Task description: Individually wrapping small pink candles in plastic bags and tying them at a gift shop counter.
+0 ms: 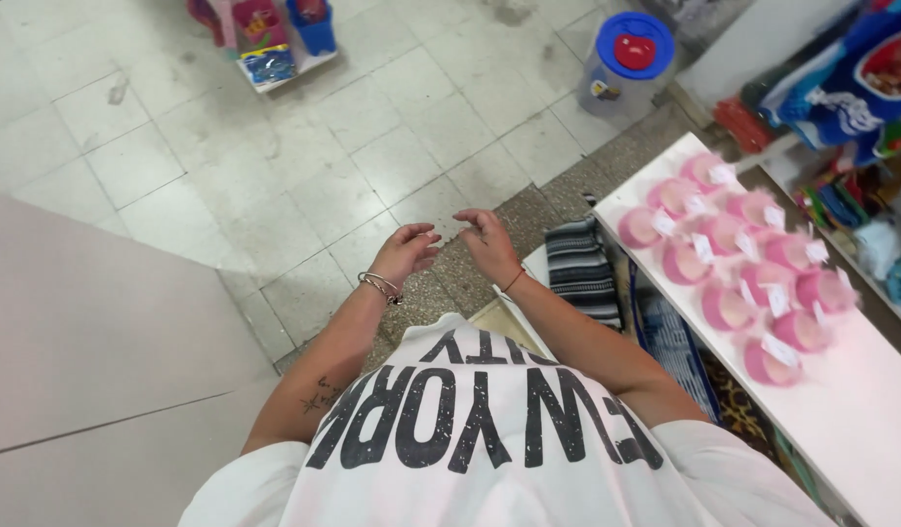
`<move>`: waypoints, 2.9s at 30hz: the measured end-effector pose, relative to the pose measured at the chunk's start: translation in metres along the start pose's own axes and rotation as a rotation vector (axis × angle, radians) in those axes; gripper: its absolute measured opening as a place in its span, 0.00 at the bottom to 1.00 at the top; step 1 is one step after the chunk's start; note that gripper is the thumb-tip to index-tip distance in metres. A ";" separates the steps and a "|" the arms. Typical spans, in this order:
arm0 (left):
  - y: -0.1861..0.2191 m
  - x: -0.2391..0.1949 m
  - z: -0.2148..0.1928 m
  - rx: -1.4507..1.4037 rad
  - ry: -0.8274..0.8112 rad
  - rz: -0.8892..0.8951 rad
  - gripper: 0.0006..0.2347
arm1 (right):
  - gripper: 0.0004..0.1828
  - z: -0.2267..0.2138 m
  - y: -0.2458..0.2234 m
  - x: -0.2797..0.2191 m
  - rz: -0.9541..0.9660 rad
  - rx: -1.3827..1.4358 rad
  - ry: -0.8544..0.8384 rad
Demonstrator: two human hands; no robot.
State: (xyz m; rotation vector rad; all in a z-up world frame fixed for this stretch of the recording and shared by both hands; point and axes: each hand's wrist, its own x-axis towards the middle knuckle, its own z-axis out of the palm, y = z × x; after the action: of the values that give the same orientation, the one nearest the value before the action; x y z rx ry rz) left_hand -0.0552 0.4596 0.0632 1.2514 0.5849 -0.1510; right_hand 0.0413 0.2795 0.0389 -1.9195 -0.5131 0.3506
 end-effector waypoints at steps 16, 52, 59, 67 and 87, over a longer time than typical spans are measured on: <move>0.067 0.042 -0.143 -0.299 0.419 0.182 0.19 | 0.16 0.134 -0.100 0.191 -0.067 0.049 -0.582; 0.263 0.164 -0.573 -0.477 0.800 0.322 0.18 | 0.14 0.542 -0.303 0.544 -0.224 0.034 -1.046; 0.305 0.209 -0.676 -0.544 0.918 0.336 0.18 | 0.14 0.644 -0.350 0.634 -0.291 0.013 -1.139; 0.354 0.233 -0.764 -0.659 1.142 0.423 0.18 | 0.13 0.758 -0.421 0.714 -0.397 -0.018 -1.373; 0.331 0.115 -0.986 -0.799 1.575 0.523 0.18 | 0.12 1.038 -0.545 0.632 -0.561 -0.077 -1.792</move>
State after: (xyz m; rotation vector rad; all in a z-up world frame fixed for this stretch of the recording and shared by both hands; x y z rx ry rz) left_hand -0.1493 1.5011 0.1001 0.4645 1.4043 1.4954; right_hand 0.0005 1.6078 0.1322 -0.9368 -2.1057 1.6339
